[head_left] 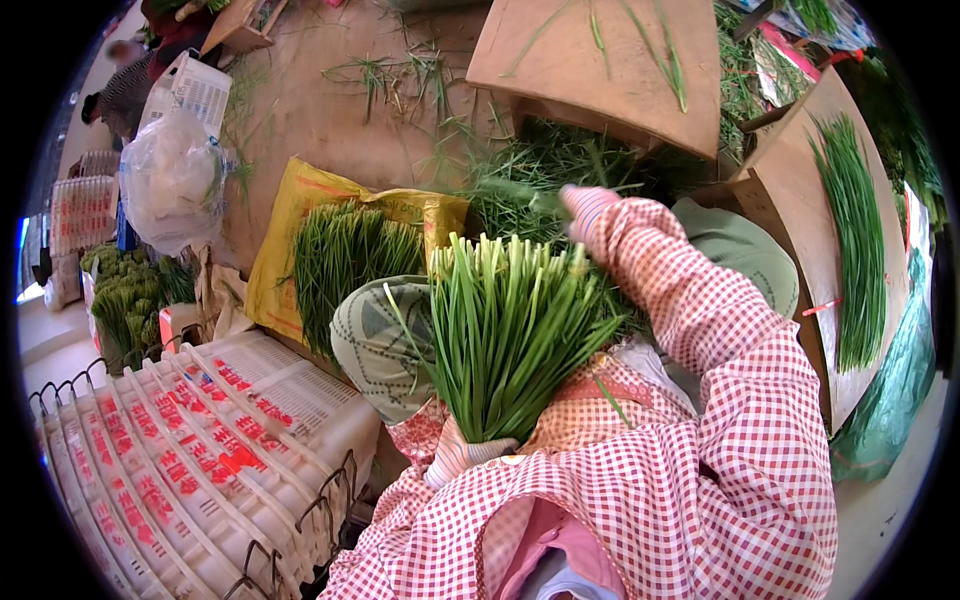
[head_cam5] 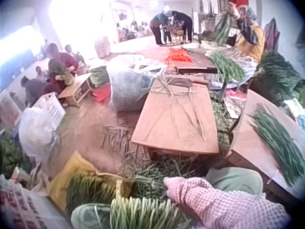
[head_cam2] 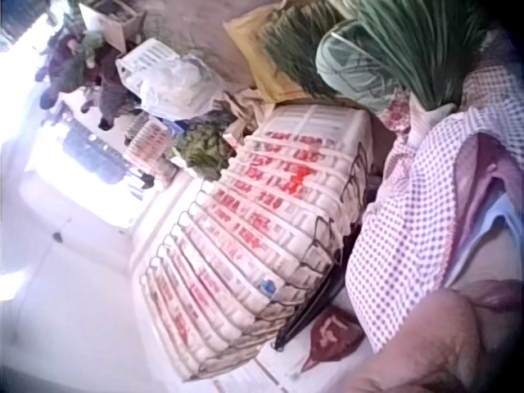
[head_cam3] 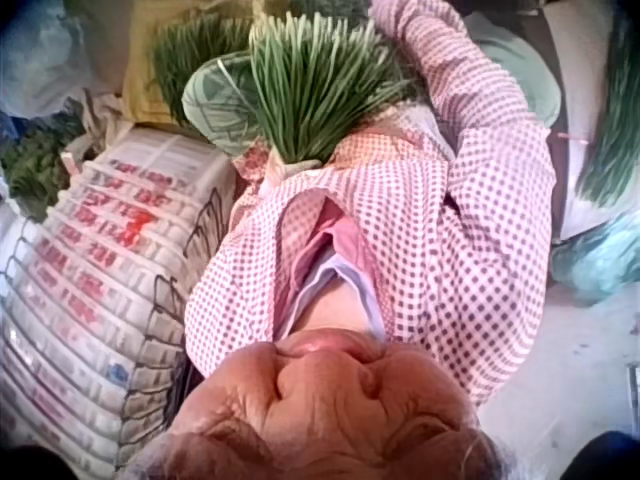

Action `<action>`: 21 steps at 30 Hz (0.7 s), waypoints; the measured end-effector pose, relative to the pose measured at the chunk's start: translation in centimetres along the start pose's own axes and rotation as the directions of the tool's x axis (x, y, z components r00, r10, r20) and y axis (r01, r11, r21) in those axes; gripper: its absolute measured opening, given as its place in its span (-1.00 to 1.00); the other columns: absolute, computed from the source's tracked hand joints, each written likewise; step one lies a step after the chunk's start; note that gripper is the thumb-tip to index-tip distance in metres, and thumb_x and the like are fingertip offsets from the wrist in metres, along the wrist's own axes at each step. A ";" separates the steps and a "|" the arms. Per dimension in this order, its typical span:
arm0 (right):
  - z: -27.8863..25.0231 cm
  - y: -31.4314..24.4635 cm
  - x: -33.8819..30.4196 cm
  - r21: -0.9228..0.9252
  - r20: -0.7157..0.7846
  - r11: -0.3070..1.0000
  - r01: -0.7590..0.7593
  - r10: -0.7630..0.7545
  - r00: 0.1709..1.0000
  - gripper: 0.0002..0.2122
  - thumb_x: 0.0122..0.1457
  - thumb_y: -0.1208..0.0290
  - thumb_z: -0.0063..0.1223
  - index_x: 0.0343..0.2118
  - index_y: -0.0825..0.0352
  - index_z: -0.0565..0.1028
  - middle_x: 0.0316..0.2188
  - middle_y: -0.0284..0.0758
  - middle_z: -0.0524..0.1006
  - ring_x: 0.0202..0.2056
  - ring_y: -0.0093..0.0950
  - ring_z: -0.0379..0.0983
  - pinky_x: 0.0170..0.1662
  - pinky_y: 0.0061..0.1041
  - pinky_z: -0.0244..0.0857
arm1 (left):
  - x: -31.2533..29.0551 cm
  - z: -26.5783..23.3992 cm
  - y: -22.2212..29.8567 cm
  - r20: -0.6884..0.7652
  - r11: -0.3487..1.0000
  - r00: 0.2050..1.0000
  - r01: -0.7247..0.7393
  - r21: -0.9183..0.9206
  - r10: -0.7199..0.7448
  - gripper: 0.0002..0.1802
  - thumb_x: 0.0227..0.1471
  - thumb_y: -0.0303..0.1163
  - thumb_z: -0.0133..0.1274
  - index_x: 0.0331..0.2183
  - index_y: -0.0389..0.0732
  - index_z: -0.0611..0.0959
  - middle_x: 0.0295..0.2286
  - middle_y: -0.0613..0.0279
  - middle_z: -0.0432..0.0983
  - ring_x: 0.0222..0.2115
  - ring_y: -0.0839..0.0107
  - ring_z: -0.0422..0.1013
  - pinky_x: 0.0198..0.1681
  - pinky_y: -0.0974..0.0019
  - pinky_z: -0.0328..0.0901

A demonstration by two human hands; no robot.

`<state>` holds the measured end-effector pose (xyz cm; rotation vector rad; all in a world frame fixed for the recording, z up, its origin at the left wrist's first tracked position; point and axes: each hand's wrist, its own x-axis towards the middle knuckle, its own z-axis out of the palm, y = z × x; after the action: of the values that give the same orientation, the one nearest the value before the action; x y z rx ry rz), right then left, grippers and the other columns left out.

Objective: The person bundles green onions by hand, aligning the roots, removing stray leaves, and securing each bundle with a red tie before placing it into a stack.

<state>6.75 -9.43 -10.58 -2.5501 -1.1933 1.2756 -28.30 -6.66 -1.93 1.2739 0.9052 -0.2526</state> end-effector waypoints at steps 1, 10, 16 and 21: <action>-0.4 1.2 1.4 0.062 -0.061 0.998 0.018 -0.014 0.998 -0.73 0.03 0.44 0.03 -0.16 0.30 0.45 -0.30 -0.16 0.52 -0.24 -0.27 0.46 -0.12 -0.35 0.34 | 0.1 -0.5 -0.5 0.026 0.996 0.999 -0.032 0.080 0.030 -0.27 -0.35 -0.51 0.32 -0.04 -0.25 0.42 -0.15 0.17 0.49 -0.15 0.35 0.43 -0.06 0.30 0.31; -3.8 -0.7 1.5 0.527 0.298 0.825 0.205 -0.406 0.864 -0.44 -0.09 0.28 0.22 0.00 0.37 0.33 -0.27 -0.26 0.54 -0.22 -0.41 0.47 -0.12 -0.48 0.35 | 1.5 -1.1 -0.1 0.011 0.981 0.987 0.161 -0.109 -0.161 -0.28 -0.37 -0.52 0.33 -0.06 -0.27 0.44 -0.19 0.16 0.50 -0.18 0.35 0.43 -0.08 0.32 0.31; -3.0 -4.5 -1.8 0.325 0.355 0.928 0.181 -0.297 0.886 -0.09 -0.32 0.08 0.36 0.14 0.37 0.19 -0.12 -0.15 0.49 -0.07 -0.32 0.42 -0.02 -0.44 0.29 | 1.9 -1.4 0.4 0.025 0.975 0.980 0.200 -0.098 -0.198 -0.28 -0.37 -0.52 0.33 -0.06 -0.27 0.44 -0.19 0.16 0.51 -0.18 0.35 0.43 -0.09 0.32 0.31; -0.9 -4.8 -1.7 0.110 0.245 0.968 0.225 -0.246 0.938 -0.40 -0.09 0.14 0.17 0.00 0.38 0.31 -0.20 -0.04 0.49 -0.12 -0.13 0.42 -0.06 -0.31 0.29 | 2.3 -1.6 0.4 0.024 0.967 0.974 0.228 -0.110 -0.227 -0.29 -0.38 -0.52 0.33 -0.07 -0.27 0.45 -0.20 0.16 0.51 -0.19 0.35 0.43 -0.09 0.32 0.31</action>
<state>3.83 -6.95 -7.10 -2.1545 -1.4098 1.5918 -27.31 -4.46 -3.26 1.0643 1.0426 -0.3838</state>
